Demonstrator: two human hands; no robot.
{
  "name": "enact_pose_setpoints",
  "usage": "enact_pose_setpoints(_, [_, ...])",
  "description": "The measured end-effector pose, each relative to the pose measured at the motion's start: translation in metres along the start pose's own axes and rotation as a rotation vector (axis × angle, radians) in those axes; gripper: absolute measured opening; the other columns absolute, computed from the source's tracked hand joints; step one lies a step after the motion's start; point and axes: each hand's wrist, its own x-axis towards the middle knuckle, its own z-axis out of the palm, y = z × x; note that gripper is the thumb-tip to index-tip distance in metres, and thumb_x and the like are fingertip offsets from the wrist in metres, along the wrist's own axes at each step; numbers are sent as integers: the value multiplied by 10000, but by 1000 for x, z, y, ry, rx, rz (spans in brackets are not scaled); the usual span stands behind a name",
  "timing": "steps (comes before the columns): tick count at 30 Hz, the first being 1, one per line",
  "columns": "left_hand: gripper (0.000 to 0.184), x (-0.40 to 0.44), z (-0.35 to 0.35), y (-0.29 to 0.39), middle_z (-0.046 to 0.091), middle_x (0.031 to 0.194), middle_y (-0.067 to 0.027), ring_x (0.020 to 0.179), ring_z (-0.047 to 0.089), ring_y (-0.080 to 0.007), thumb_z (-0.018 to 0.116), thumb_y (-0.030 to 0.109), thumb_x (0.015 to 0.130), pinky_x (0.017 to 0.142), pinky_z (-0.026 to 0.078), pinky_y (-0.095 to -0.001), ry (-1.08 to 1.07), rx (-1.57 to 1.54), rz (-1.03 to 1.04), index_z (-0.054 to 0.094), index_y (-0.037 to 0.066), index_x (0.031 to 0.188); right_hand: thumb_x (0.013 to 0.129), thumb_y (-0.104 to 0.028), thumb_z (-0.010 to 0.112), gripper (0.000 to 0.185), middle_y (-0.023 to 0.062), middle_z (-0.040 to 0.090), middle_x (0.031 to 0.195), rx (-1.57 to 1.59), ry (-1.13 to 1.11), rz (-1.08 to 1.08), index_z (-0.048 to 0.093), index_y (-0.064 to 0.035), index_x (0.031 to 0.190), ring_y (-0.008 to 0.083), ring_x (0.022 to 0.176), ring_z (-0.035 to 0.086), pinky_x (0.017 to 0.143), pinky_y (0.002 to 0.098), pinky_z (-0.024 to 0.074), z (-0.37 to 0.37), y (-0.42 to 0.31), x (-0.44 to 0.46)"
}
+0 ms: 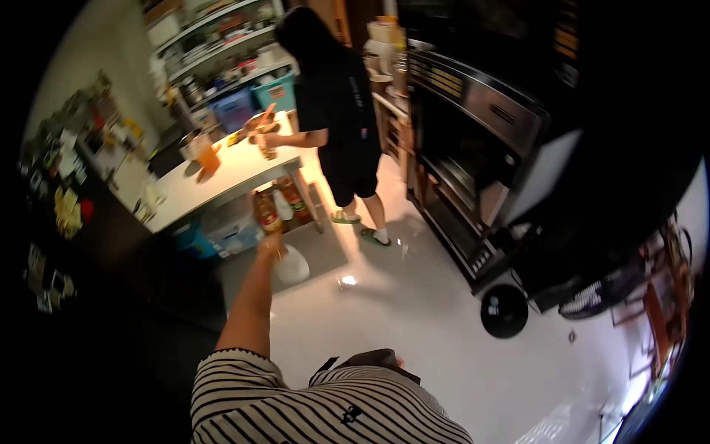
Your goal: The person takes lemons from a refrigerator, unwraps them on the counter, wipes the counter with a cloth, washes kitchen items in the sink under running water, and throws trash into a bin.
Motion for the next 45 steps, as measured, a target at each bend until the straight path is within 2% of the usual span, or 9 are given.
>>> enact_pose_setpoints(2, [801, 41, -44, -50, 569, 1149, -164, 1070, 549, -313, 704, 224, 660, 834, 475, -423, 281, -231, -82, 288, 211, 1345, 783, -657, 433, 495, 40, 534, 679, -106, -50, 10, 521, -175, 858, 251, 598, 518, 543, 448, 453, 34, -18, 13])
enact_pose_setpoints(5, [875, 39, -157, -73, 571, 1163, -178, 1071, 557, -313, 624, 208, 709, 885, 448, -394, 301, -305, -273, 136, 196, 1435, 784, -655, 433, 493, 40, 533, 676, -210, -121, 35, 521, -175, 854, 249, 596, 517, 540, 445, 451, 82, -27, 27])
enact_pose_setpoints(10, [865, 72, -232, -69, 564, 1177, -183, 1083, 557, -283, 564, 167, 703, 903, 438, -369, 305, -220, -147, 115, 165, 1443, 785, -652, 431, 490, 40, 531, 672, -279, -180, 66, 522, -174, 846, 248, 593, 515, 534, 440, 446, 112, -23, 41])
enact_pose_setpoints(13, [886, 82, -238, -31, 572, 1170, -171, 1074, 562, -275, 560, 145, 691, 894, 440, -371, 144, -199, -80, 99, 175, 1448, 786, -650, 431, 489, 40, 530, 669, -292, -184, 89, 522, -173, 841, 246, 592, 515, 531, 437, 444, 126, -16, 44])
enact_pose_setpoints(22, [983, 132, -249, 22, 526, 1221, -197, 1120, 522, -314, 647, 301, 736, 902, 438, -393, 110, -254, -83, -23, 169, 1443, 788, -645, 429, 484, 40, 526, 661, -285, -162, 130, 522, -172, 826, 243, 587, 512, 522, 428, 436, 148, -1, 51])
enact_pose_setpoints(26, [992, 149, -248, 30, 501, 1251, -191, 1118, 521, -310, 628, 260, 740, 898, 436, -405, 77, -339, -119, -74, 182, 1436, 790, -643, 428, 482, 40, 525, 658, -284, -147, 134, 523, -171, 820, 242, 585, 511, 518, 424, 433, 152, -1, 52])
enact_pose_setpoints(30, [930, 133, -251, 45, 475, 1230, -253, 1156, 466, -366, 570, 59, 660, 925, 387, -429, 68, -507, -86, 69, 157, 1437, 791, -640, 427, 480, 40, 523, 654, -283, -130, 133, 523, -170, 813, 240, 583, 510, 513, 420, 429, 152, 3, 51])
enact_pose_setpoints(43, [818, 181, -237, 41, 496, 1223, -232, 1116, 502, -364, 599, 82, 682, 878, 426, -430, 83, -477, -137, 197, 147, 1391, 794, -632, 424, 475, 40, 518, 643, -276, -102, 118, 524, -168, 792, 235, 576, 506, 500, 407, 418, 150, 9, 45])
enact_pose_setpoints(45, [892, 184, -236, 41, 479, 1236, -238, 1082, 525, -355, 587, 80, 663, 839, 444, -425, 73, -476, -117, 105, 144, 1411, 795, -631, 423, 475, 40, 517, 641, -268, -98, 118, 524, -167, 789, 234, 575, 506, 498, 405, 417, 149, 9, 44])
